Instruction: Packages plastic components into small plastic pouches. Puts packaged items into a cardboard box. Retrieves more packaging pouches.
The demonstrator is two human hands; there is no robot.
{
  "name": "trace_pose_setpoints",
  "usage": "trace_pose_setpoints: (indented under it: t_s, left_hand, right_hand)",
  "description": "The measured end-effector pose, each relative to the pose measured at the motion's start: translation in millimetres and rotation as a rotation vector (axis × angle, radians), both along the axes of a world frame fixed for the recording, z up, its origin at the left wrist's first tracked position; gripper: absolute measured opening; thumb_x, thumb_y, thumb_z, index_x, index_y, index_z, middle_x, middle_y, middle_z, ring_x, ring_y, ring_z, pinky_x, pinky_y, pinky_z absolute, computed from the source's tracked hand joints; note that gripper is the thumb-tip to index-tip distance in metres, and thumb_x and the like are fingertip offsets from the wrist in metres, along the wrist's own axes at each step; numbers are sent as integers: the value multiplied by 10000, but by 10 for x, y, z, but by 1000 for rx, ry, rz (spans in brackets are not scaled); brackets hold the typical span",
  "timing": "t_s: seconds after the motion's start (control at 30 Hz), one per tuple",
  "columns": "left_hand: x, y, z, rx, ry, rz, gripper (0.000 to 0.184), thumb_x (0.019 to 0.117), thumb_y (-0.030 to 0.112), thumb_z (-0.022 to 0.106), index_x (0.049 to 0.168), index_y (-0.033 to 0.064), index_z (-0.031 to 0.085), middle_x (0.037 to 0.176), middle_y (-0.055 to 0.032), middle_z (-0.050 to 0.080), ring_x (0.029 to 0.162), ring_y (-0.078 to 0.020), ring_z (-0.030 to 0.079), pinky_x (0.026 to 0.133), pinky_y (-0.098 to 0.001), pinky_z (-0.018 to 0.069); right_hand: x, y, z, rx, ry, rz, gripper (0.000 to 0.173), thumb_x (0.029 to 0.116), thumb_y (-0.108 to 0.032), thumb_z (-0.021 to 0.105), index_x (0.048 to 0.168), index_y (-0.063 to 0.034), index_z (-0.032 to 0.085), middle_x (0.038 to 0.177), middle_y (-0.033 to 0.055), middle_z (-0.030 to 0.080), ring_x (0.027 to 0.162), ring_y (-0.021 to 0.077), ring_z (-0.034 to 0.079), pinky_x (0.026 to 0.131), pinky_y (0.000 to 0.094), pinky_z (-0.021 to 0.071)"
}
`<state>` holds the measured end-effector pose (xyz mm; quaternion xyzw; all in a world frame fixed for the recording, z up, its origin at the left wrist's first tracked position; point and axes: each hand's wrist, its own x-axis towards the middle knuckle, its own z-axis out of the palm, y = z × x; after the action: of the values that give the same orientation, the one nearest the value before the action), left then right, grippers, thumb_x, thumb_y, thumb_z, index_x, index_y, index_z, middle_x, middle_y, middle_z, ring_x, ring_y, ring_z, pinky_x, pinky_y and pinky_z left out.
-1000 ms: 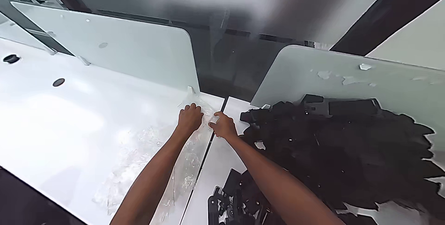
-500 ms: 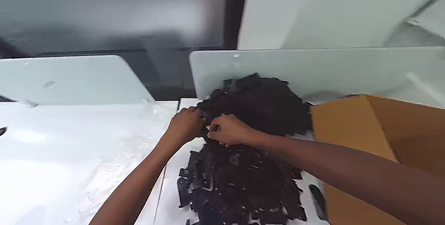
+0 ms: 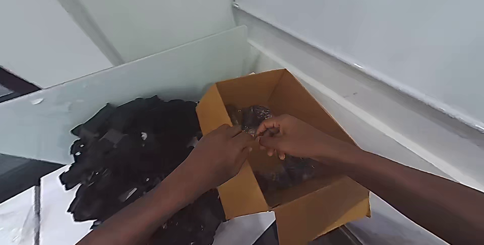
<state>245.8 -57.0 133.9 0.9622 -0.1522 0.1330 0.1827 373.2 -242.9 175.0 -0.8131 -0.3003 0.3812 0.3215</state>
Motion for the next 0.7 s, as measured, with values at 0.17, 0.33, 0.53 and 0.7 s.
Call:
trace_pose_setpoints:
  t_s: [0.17,0.33,0.53,0.7]
  left_hand:
    - [919,-112,-144,134,400,-124,228,1035,156,545,1186,71,693,1100,-130,681,1040,-298,674,868,-509,562]
    - [1377,-183,-253,420,665,50,164,1020,92,563,1093,15,689,1095,-197,677,1015,-397,677,822,-572,563]
    - [1588,-179,-224,467,810,176,223,1041,125,536,1201,22,650,1188,-205,658,1113,-418,649,860,-605,544]
    - [1618,-167,-313,436,781,192,177,1005,131,585,1130,44,674,1183,-184,660,1098,-406,652,843,-608,550]
  right_hand:
    - [627,-60,-635,-231,11,3,162,1029,-108,579,1100,7,669,851,104,671,666,147,656,658,319,579]
    - [1040,281,-1239,-389,-363,67,194,966,-175,655,1005,12,690,961,208,686,894,373,684,780,578,548]
    - [1014,532,-1350,-302,-375,55,540,912,-292,745,1355,-35,575,1270,266,610,1132,448,623,914,636,498]
    - [892,640,-1534,-342,-315,26,688,975,-152,651,1567,-57,313,1459,356,418,1169,505,595,963,614,499]
